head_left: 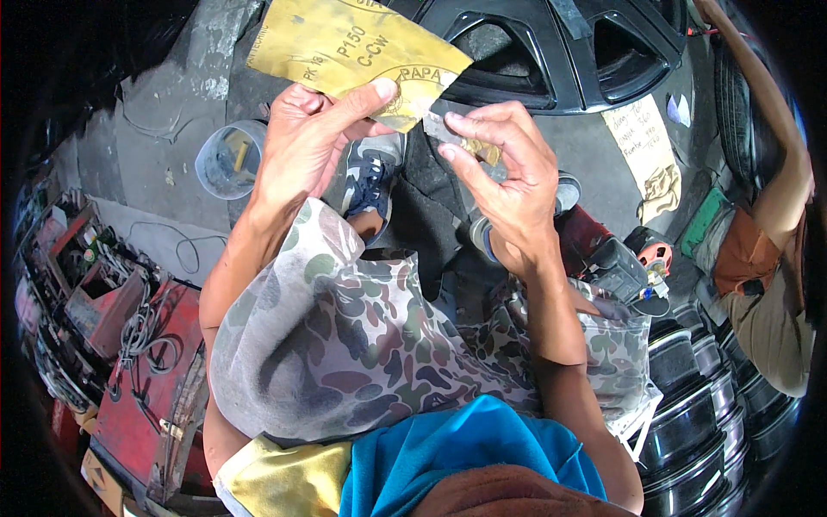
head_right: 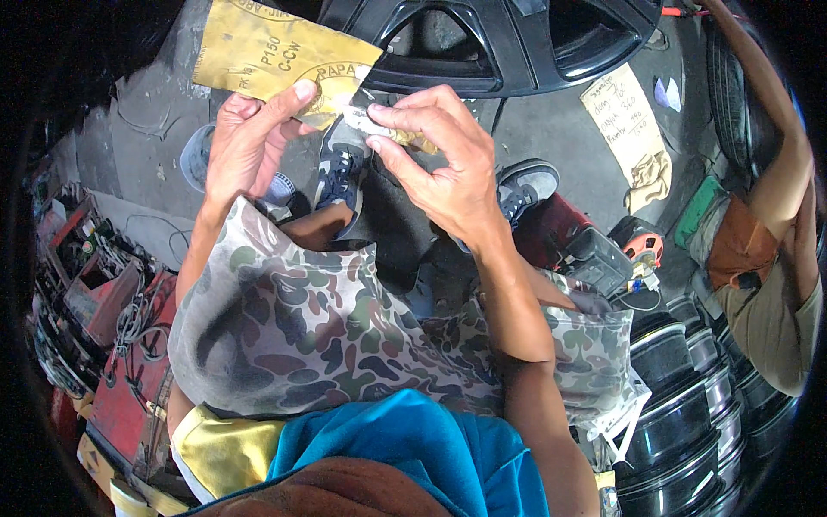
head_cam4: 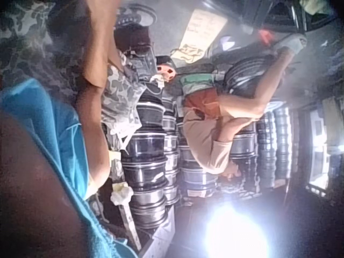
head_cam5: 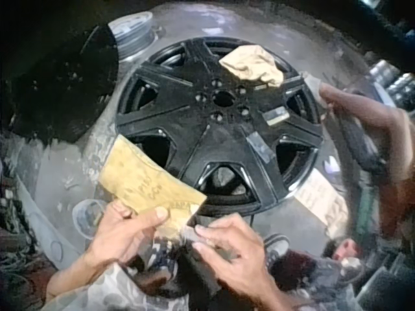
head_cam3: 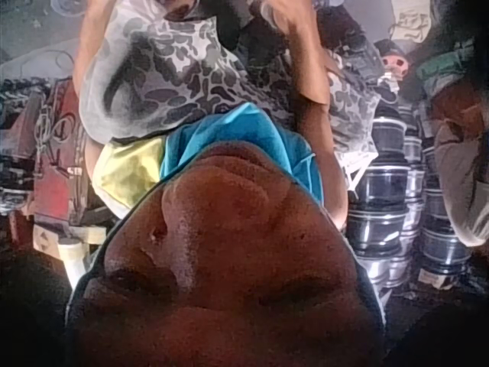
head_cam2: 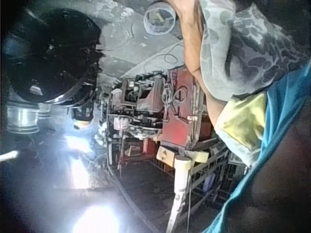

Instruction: The person prepares a car wheel rim by applying a filler with a brush, sanding the surface with sandpaper, and wiping the rim with a cloth.

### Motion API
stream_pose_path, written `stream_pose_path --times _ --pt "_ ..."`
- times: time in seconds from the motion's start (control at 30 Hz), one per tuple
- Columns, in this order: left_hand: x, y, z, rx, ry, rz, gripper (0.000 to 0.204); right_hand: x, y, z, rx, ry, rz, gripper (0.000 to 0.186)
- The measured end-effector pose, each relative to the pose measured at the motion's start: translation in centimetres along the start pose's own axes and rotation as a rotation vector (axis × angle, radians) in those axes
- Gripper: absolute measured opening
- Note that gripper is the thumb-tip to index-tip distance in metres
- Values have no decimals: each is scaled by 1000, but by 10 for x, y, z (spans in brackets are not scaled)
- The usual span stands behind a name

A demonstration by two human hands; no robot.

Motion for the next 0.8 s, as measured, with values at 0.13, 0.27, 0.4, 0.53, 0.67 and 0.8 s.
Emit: stream_pose_path --times 0.13,0.27,0.4,0.53,0.67,0.8 --pt "-8 0 -8 30 -219 -26 24 -8 -4 12 5 93 37 30" --pt "-7 1 -13 101 -356 -48 26 -10 -7 23 -32 128 56 27" --pt "-5 3 -13 102 -457 -33 26 -9 -7 25 -97 185 54 25" --pt "-5 4 -12 83 -520 -31 25 -7 -5 24 -69 177 50 24" --pt "-4 5 -11 137 -450 -43 23 -3 -3 22 8 151 70 23" --pt "-6 3 -11 133 -407 -32 27 -2 1 15 85 70 128 20"
Point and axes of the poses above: each hand's wrist, its own y-axis away from the middle knuckle, its own x-axis out of the palm, z = x × y, the point moved 7 cm from there along -y, towards the middle knuckle, and after that the axes turned 13 degrees about x, right-handed, at the moved point
